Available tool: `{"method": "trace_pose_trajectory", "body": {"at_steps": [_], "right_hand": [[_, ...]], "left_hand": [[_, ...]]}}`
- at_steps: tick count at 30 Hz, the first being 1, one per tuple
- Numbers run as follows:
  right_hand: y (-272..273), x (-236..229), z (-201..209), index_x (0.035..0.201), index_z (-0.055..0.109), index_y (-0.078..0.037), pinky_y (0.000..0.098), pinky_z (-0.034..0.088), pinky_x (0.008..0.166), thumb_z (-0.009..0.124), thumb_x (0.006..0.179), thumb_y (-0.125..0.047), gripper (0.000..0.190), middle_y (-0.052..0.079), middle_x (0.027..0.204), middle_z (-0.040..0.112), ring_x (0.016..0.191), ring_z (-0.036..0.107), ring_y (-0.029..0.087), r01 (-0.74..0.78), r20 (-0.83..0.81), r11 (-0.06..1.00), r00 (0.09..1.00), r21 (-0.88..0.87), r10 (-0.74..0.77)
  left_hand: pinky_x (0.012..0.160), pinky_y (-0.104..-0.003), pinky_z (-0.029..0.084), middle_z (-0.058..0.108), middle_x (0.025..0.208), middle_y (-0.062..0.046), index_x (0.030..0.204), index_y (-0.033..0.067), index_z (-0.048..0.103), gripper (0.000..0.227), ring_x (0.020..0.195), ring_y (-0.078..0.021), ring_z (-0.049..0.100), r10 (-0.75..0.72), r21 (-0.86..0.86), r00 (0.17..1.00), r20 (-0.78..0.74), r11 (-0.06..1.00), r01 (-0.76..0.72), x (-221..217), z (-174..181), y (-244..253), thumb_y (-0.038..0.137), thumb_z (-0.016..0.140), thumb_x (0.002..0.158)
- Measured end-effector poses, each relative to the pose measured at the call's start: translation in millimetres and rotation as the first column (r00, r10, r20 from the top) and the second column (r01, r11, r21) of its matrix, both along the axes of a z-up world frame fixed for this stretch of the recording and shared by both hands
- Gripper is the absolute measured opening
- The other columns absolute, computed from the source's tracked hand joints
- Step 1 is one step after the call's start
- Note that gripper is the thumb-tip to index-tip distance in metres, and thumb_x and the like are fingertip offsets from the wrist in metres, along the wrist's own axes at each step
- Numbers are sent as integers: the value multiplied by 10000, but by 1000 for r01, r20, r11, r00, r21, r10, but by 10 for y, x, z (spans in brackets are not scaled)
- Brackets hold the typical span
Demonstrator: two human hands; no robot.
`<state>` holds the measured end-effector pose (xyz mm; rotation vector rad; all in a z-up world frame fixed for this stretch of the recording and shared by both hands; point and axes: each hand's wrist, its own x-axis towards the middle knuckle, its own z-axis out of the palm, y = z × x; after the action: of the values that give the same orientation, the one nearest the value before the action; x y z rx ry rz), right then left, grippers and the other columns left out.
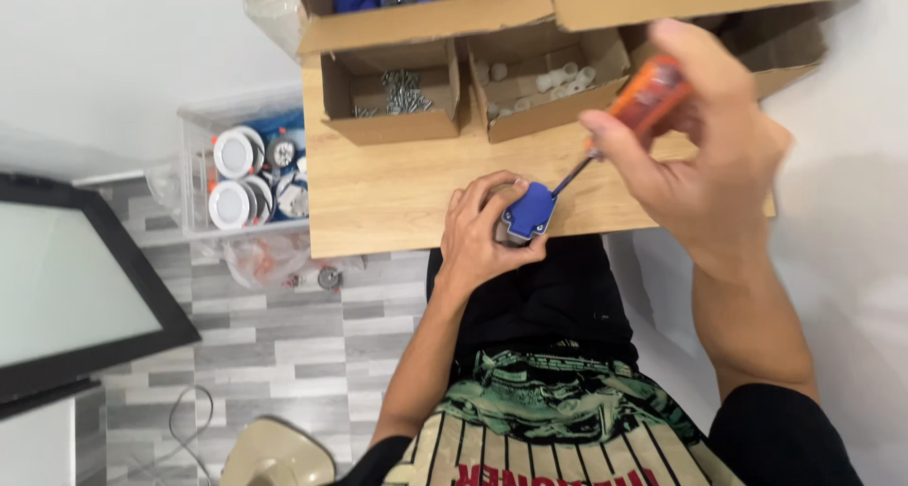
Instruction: The person assembles a small blue electrical box by using a screwdriver to tighten screws into the casing. They handle various components from cardboard boxes, including screws, white plastic caps, and black plastic parts, placing them into the box and securing them.
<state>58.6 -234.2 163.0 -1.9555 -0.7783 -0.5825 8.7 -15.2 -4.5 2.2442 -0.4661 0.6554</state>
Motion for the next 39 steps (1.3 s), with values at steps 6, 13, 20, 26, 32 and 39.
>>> {"method": "trace_pose_trajectory", "body": {"at_steps": [6,13,20,26,32,39], "right_hand": [[-207,-188,-383,1329,756,51,258,540,609,915,1096,-284,438,75,918,827,749,728,152,224,263,958,949,-178,-173],[-176,-95,-172,1532,407,78,427,719,716,868,1085,256,666,394,1164,621,973,827,473,-46,195,989,981,138,18],[-244,73,-336,1391,354,-32,451,637,895,783,1162,18,489,246,1199,526,1039,780,440,51,-3,962,999,267,-52],[-403,58,-965,1330,303,-103,423,609,741,671,1202,16,408,363,1107,687,892,718,416,97,-256,895,967,435,19],[-634,232,-1513,1293,326,-120,434,649,845,699,1177,-3,409,392,1128,698,937,744,407,116,-365,849,926,515,94],[-793,299,-1719,1158,688,-8,354,613,897,1019,840,-102,468,180,1082,797,1038,771,268,135,-497,969,868,208,-14]], "left_hand": [[908,-428,514,669,1383,-61,1337,172,665,684,1148,-232,735,82,-37,994,-69,996,-85,-15,20,-36,381,907,732],[905,-457,550,661,1383,-81,1346,147,647,690,1211,-264,719,63,-34,995,-75,997,-65,-25,28,-36,348,889,732],[1067,-447,553,660,1456,-60,1488,192,603,699,1262,-280,652,-4,-49,989,-147,999,-3,-90,88,49,370,785,837],[1070,-418,559,663,1452,-13,1519,240,598,712,1263,-271,635,-25,-105,971,-240,994,-1,-139,127,105,303,775,833],[1121,-414,515,680,1446,-35,1521,198,584,696,1262,-266,638,-20,-78,971,-237,997,1,-113,174,84,386,800,887],[1042,-503,553,735,1261,-100,1490,108,633,865,1091,-327,688,8,-247,970,-242,966,-69,-36,122,42,416,971,755]]}}
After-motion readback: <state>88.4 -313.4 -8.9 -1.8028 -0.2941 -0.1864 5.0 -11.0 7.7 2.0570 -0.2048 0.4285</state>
